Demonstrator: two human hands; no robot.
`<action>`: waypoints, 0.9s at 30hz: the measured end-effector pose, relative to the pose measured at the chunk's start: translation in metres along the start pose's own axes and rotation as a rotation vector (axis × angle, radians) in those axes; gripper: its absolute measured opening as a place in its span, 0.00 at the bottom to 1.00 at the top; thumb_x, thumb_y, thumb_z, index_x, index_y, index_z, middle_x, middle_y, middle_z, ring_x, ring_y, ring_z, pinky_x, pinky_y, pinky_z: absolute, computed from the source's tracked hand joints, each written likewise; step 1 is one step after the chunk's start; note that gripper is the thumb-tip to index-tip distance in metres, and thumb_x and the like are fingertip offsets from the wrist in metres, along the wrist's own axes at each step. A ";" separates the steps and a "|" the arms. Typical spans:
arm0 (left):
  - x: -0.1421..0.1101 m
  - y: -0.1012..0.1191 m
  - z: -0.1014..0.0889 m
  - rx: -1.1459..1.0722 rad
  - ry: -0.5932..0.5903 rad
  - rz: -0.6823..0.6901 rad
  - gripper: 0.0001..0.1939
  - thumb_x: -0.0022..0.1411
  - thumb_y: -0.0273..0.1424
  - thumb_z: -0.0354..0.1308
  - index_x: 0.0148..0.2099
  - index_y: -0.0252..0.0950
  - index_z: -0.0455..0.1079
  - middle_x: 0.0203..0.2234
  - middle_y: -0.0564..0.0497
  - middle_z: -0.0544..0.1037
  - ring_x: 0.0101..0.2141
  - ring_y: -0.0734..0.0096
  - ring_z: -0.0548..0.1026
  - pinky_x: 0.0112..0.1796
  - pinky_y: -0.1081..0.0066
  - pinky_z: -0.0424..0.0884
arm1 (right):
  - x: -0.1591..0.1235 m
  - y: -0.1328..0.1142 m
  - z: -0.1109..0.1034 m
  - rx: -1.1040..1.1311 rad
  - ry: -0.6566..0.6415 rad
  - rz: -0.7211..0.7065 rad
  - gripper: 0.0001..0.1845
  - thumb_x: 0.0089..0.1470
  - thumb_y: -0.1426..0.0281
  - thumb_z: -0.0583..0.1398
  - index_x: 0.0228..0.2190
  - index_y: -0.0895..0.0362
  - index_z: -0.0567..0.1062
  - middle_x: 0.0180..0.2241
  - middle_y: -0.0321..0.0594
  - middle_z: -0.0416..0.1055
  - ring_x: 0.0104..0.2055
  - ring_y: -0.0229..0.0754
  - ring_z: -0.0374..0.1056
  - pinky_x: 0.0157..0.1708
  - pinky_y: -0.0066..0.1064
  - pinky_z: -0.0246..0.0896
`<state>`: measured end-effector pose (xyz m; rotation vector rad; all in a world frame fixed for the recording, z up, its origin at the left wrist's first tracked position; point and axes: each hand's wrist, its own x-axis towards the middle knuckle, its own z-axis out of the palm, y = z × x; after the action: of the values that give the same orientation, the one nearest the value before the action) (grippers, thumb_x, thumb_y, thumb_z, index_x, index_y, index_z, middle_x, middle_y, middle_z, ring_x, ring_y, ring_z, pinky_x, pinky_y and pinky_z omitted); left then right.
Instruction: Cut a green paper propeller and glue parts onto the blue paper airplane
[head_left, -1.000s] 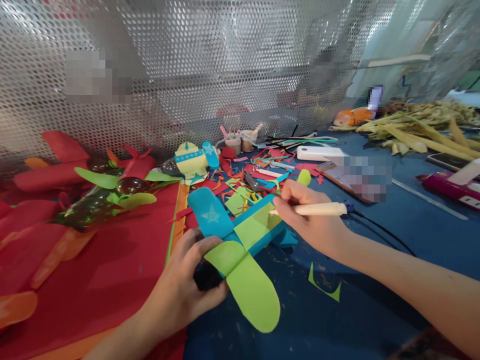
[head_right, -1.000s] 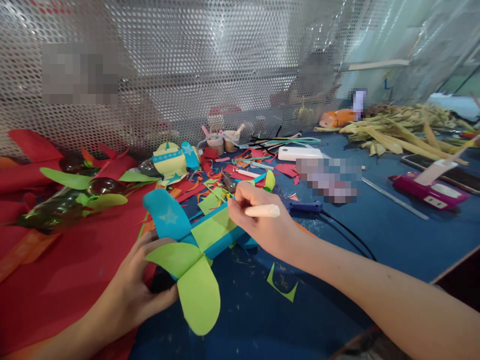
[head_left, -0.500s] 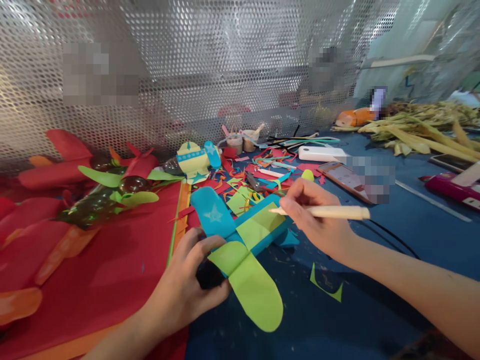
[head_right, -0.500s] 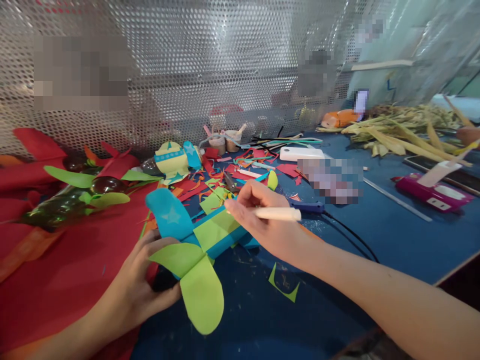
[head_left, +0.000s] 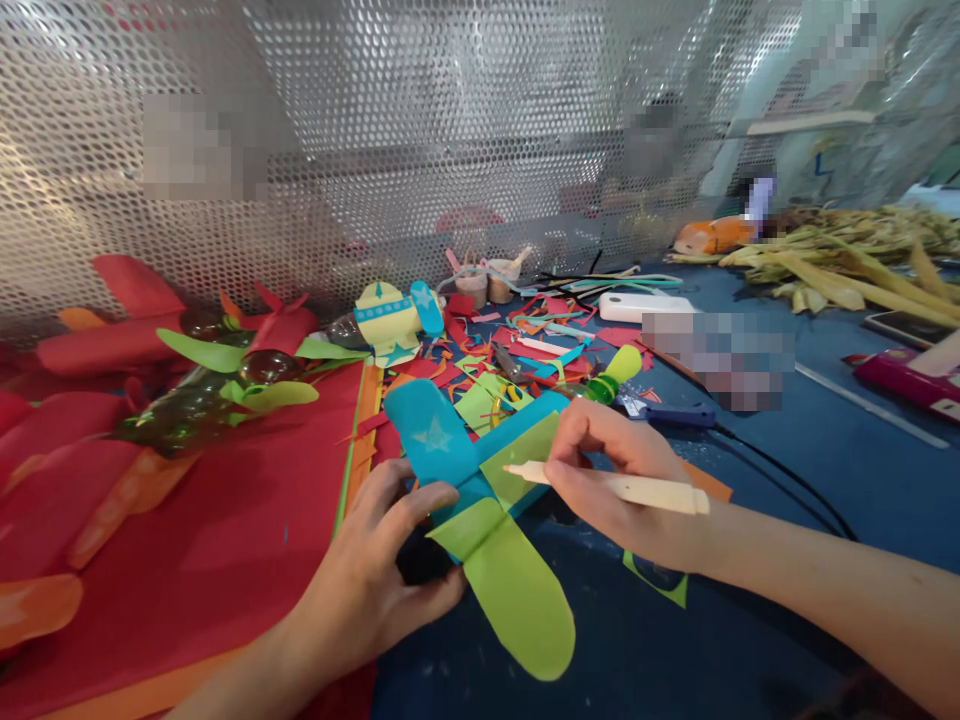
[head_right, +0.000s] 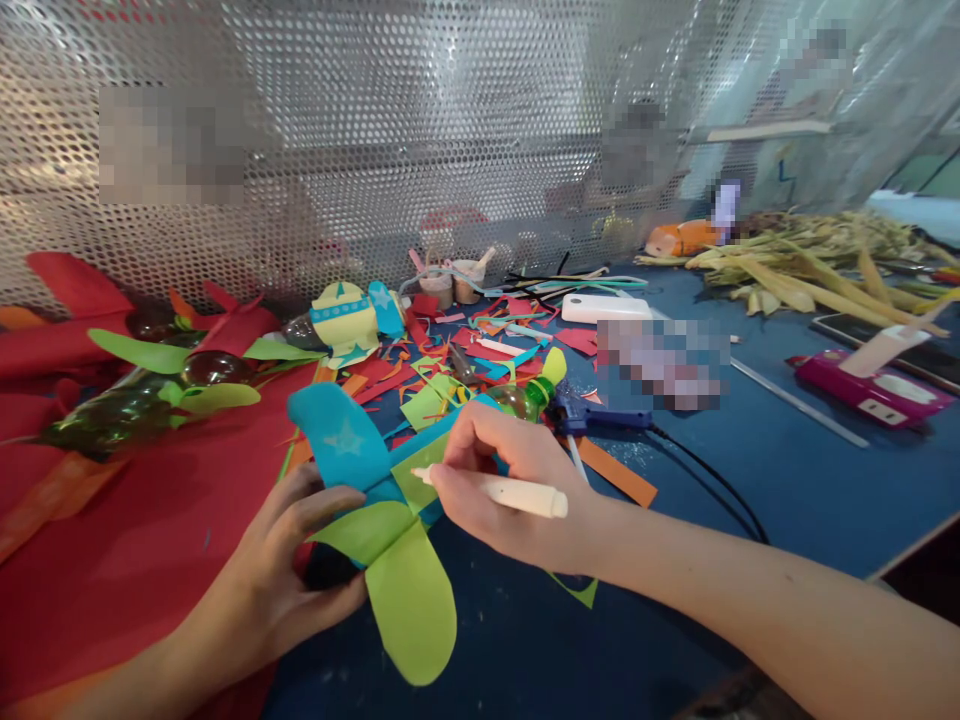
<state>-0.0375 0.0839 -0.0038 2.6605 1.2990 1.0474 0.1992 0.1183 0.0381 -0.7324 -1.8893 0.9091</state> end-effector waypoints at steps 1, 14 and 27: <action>0.000 0.000 0.000 0.002 -0.002 -0.001 0.22 0.51 0.28 0.57 0.50 0.42 0.60 0.39 0.46 0.66 0.39 0.60 0.69 0.36 0.63 0.71 | 0.000 0.002 0.000 0.004 -0.004 0.003 0.10 0.52 0.73 0.56 0.23 0.54 0.60 0.18 0.29 0.58 0.19 0.32 0.54 0.17 0.24 0.50; 0.003 -0.002 -0.001 0.047 -0.003 0.048 0.21 0.53 0.29 0.57 0.50 0.42 0.59 0.38 0.47 0.66 0.37 0.63 0.71 0.34 0.66 0.73 | 0.002 0.007 0.001 0.053 -0.014 0.035 0.10 0.52 0.73 0.57 0.23 0.54 0.60 0.18 0.28 0.57 0.19 0.32 0.52 0.17 0.24 0.48; 0.002 -0.003 -0.002 0.045 -0.023 0.054 0.22 0.53 0.28 0.57 0.51 0.40 0.58 0.38 0.46 0.66 0.38 0.62 0.71 0.35 0.64 0.72 | 0.001 0.006 -0.001 0.027 0.007 0.022 0.10 0.52 0.73 0.56 0.22 0.54 0.59 0.18 0.28 0.56 0.19 0.32 0.52 0.18 0.24 0.49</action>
<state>-0.0401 0.0870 -0.0019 2.7470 1.2692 1.0022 0.1999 0.1227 0.0342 -0.7410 -1.8627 0.9429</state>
